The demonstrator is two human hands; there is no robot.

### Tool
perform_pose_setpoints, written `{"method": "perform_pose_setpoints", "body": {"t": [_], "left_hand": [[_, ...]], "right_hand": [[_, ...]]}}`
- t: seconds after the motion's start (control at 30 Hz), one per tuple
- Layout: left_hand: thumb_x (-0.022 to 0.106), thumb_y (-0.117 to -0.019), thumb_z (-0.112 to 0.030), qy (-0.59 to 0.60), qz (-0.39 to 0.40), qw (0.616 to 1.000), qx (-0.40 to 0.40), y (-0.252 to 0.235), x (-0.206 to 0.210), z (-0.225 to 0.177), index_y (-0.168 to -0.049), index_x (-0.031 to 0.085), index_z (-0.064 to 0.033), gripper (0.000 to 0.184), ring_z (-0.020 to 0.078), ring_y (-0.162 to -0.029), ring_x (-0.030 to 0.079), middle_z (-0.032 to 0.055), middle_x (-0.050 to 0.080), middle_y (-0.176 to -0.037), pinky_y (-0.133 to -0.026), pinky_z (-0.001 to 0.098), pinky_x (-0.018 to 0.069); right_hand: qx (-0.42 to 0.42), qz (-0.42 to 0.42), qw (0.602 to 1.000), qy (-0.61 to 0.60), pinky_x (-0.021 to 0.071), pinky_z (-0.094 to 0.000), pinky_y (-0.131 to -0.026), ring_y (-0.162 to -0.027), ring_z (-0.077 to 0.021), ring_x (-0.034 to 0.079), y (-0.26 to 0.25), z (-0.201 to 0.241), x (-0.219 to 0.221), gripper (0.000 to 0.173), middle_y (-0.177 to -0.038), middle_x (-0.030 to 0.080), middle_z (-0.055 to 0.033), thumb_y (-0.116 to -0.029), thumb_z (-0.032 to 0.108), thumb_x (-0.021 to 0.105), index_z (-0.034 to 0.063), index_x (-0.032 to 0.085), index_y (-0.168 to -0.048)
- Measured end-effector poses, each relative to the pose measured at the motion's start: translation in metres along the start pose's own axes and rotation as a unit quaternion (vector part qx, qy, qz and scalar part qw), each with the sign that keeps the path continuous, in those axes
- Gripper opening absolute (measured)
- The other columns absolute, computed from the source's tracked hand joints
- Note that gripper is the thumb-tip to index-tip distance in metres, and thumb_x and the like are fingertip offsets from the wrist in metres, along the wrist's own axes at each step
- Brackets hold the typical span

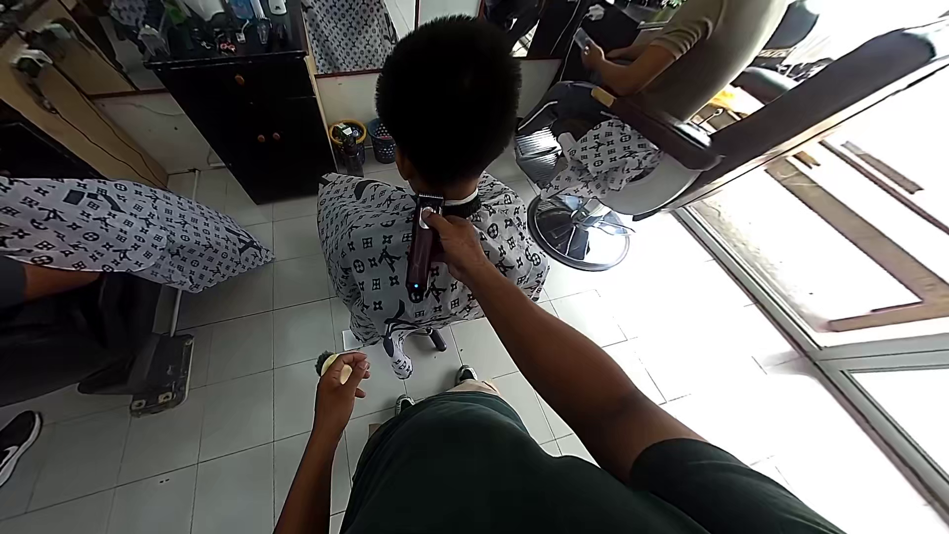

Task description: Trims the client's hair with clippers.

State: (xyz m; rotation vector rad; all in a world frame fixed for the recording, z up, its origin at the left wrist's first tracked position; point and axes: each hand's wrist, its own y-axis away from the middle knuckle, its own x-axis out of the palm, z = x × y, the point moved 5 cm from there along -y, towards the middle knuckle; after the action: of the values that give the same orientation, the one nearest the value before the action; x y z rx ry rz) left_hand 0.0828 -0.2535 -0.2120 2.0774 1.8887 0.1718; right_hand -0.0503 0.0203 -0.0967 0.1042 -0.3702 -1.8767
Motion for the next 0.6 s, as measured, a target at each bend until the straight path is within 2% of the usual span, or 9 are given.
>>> {"method": "perform_pose_setpoints", "body": {"t": [0.07,0.2,0.3,0.4,0.53,0.6], "left_hand": [[0.057,-0.1029,-0.007,-0.001,-0.004,1.0,-0.004,0.0008,-0.0015,0.0016,-0.114,0.065,-0.0005,0.016,0.0127,-0.084,0.071,0.0082,0.071,-0.099,-0.06,0.025,0.0564],[0.056,-0.1034,-0.008,-0.005,-0.012,1.0,-0.006,0.0018,-0.0055,0.0025,-0.115,0.065,-0.0002,0.016,0.0125,-0.085,0.07,0.0082,0.071,-0.101,-0.061,0.0253,0.0567],[0.055,-0.1032,-0.007,-0.004,-0.013,1.0,-0.008,0.0017,-0.0069,0.0039,-0.114,0.065,0.0001,0.016,0.0124,-0.084,0.07,0.0082,0.071,-0.1,-0.061,0.0252,0.0566],[0.056,-0.103,-0.007,-0.003,-0.016,1.0,-0.005,0.0013,-0.0076,0.0049,-0.114,0.065,0.0001,0.016,0.0128,-0.085,0.071,0.0088,0.071,-0.101,-0.061,0.0255,0.0568],[0.056,-0.1028,-0.007,-0.005,-0.014,1.0,-0.006,0.0001,-0.0054,0.0036,-0.114,0.065,0.0001,0.016,0.012,-0.084,0.071,0.0083,0.071,-0.101,-0.06,0.0249,0.0566],[0.056,-0.1027,-0.007,-0.005,-0.014,1.0,-0.004,0.0001,-0.0052,0.0023,-0.115,0.065,0.0,0.016,0.0119,-0.085,0.071,0.0082,0.071,-0.101,-0.061,0.0249,0.0568]], "right_hand": [[0.017,0.005,1.0,-0.007,0.0601,-0.0415,-0.073,-0.085,-0.0254,0.069,-0.0021,0.0034,0.0028,0.042,-0.103,0.067,-0.018,-0.1028,0.034,0.062,-0.0036,0.057,-0.121],[-0.022,0.004,1.0,0.0,0.0576,-0.0355,-0.065,-0.074,-0.0197,0.067,-0.0059,0.0048,0.0049,0.04,-0.093,0.066,-0.0141,-0.1009,0.035,0.065,-0.0029,0.057,-0.111],[-0.044,-0.003,0.999,0.033,0.0574,-0.0377,-0.068,-0.076,-0.0212,0.066,-0.0087,0.0032,0.004,0.043,-0.093,0.065,-0.0145,-0.0996,0.037,0.067,-0.0032,0.058,-0.111],[-0.014,0.017,1.0,-0.013,0.0604,-0.0394,-0.071,-0.08,-0.0232,0.07,-0.0088,0.001,0.0056,0.042,-0.097,0.068,-0.0166,-0.1017,0.036,0.064,-0.0041,0.058,-0.114],[-0.059,-0.007,0.997,0.043,0.0579,-0.0381,-0.069,-0.078,-0.0213,0.067,-0.0082,0.0039,0.0051,0.044,-0.094,0.065,-0.0147,-0.099,0.038,0.068,-0.0031,0.059,-0.114],[-0.045,0.003,0.998,0.038,0.0582,-0.0379,-0.069,-0.079,-0.0215,0.067,-0.0073,0.0024,0.0056,0.044,-0.096,0.066,-0.0151,-0.1,0.037,0.067,-0.0037,0.059,-0.115]]}}
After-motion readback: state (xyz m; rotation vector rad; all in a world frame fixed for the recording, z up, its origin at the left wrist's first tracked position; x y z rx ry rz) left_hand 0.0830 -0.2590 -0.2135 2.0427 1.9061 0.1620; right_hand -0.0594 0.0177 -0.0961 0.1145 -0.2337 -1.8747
